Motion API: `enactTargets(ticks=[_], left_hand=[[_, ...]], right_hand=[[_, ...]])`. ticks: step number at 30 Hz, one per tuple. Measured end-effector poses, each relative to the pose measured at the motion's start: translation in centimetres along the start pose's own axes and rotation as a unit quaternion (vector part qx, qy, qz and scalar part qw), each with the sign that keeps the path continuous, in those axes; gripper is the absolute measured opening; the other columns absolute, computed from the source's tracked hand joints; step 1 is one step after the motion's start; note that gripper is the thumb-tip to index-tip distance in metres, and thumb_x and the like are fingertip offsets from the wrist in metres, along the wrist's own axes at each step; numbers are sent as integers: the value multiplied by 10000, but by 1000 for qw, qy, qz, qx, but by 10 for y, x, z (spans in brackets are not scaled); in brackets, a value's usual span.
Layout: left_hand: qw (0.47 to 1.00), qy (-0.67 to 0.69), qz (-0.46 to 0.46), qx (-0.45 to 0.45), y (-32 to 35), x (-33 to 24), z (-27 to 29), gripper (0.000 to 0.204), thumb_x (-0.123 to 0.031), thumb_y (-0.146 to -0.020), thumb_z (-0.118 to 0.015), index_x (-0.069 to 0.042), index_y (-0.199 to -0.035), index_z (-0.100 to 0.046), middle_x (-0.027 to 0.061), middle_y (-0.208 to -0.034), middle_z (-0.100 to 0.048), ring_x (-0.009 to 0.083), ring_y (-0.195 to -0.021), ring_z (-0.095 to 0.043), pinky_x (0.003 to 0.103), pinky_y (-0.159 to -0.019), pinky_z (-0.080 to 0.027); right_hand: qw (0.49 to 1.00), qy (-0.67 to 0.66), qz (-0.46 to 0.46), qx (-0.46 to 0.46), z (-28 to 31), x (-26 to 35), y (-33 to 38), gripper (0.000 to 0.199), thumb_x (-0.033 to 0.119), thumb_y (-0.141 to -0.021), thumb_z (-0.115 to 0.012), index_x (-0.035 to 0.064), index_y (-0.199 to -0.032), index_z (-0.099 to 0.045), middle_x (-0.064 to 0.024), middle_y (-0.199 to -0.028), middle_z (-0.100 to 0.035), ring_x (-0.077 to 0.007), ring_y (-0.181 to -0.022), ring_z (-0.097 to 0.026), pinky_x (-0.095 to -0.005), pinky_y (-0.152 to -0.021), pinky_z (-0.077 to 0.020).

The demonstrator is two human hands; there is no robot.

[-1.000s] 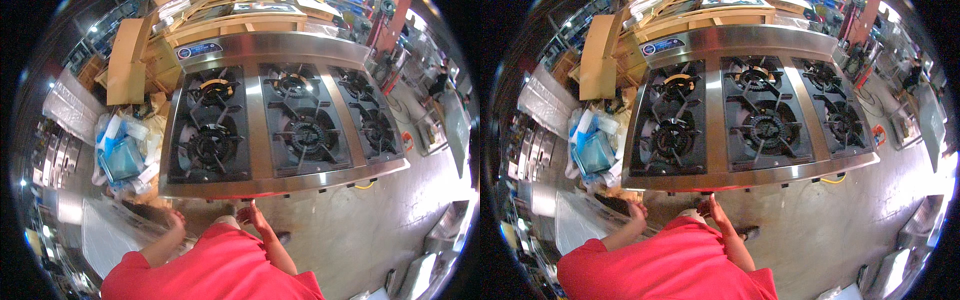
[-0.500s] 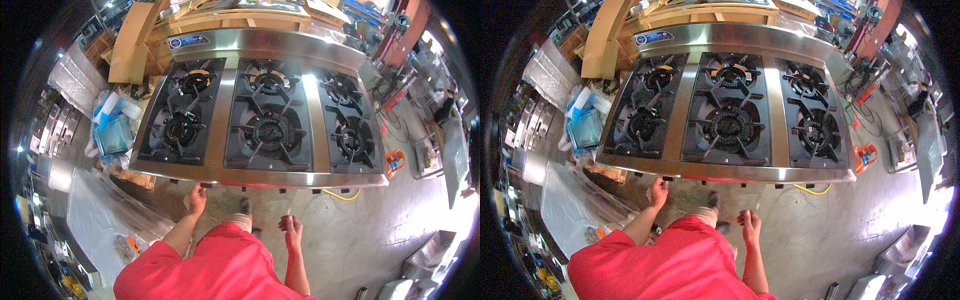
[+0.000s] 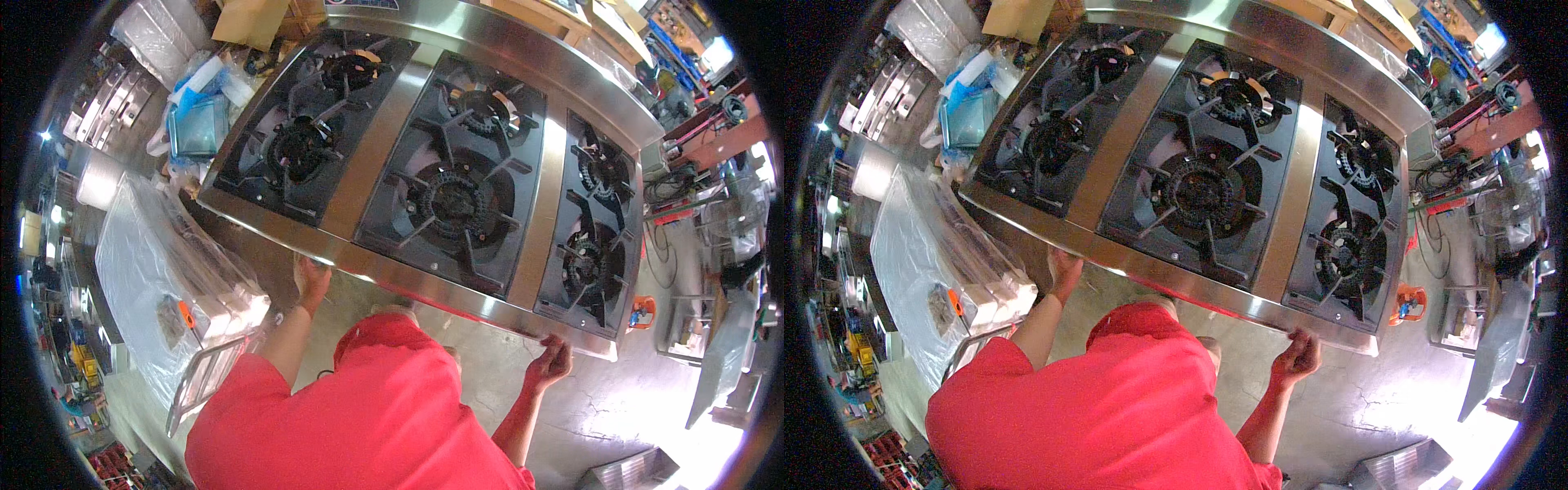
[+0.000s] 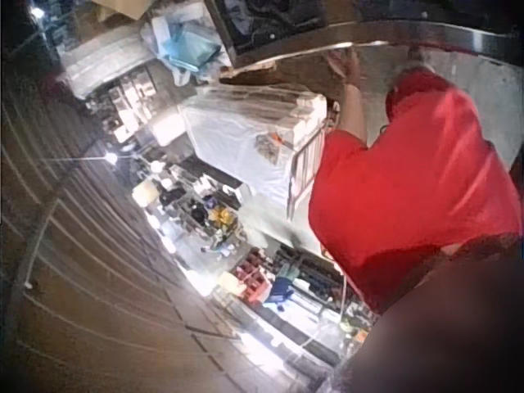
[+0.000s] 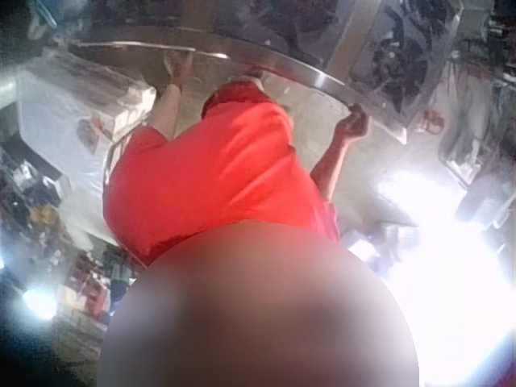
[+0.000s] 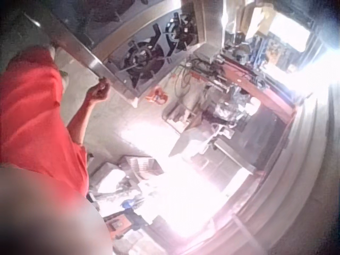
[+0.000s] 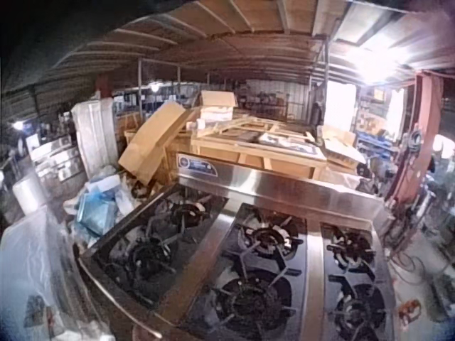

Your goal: The person assembles a stainless steel gas stove by attaching side panels, placing the cooktop, and securing it with a power drill. They connect a gas hose to a cylinder and ignite one burner to test functionality.

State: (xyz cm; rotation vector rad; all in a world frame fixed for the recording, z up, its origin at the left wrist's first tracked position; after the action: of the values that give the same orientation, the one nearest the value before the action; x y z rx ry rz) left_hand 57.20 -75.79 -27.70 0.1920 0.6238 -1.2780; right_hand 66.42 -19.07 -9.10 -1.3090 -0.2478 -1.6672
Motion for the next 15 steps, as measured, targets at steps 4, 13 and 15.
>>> enactTargets(ticks=[4, 13, 15], left_hand=[[998, -37, 44, -1, 68, -31, -11, 689, -412, -933, -603, 11, -1432, -388, 268, -1477, -408, 509, -1368, -326, 523, -1127, -290], [918, -342, -159, 122, 128, -35, -187, 437, -238, -990, -515, 4, -1351, -468, 289, -1355, -483, 463, -1280, -417, 561, -1096, -302], [912, 334, 218, 99, 123, 8, -173, 352, -246, -1012, -473, -63, -1310, -513, 166, -1309, -570, 330, -1162, -559, 481, -961, -462]], right_hand=[[984, 121, 132, 7, 14, -6, -55, 213, 111, -983, -519, -4, -851, -640, -117, -735, -615, -225, -663, -592, -331, -638, -476], [977, 60, 164, 125, -2, -17, -71, 180, 58, -920, -548, -10, -767, -616, -151, -686, -603, -285, -611, -595, -364, -588, -460], [977, 52, 162, 126, -4, -16, -72, 96, 8, -851, -581, 21, -762, -613, -135, -657, -591, -310, -562, -554, -399, -535, -423]])
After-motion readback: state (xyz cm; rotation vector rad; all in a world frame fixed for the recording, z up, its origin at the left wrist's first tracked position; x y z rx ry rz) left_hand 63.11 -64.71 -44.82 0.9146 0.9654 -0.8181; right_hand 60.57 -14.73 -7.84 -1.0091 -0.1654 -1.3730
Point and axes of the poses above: each hand's wrist, its own y-axis away from the middle knuckle, its own z-axis out of the back of the hand, x = y × z, the point moved 9 cm from there along -y, towards the middle knuckle
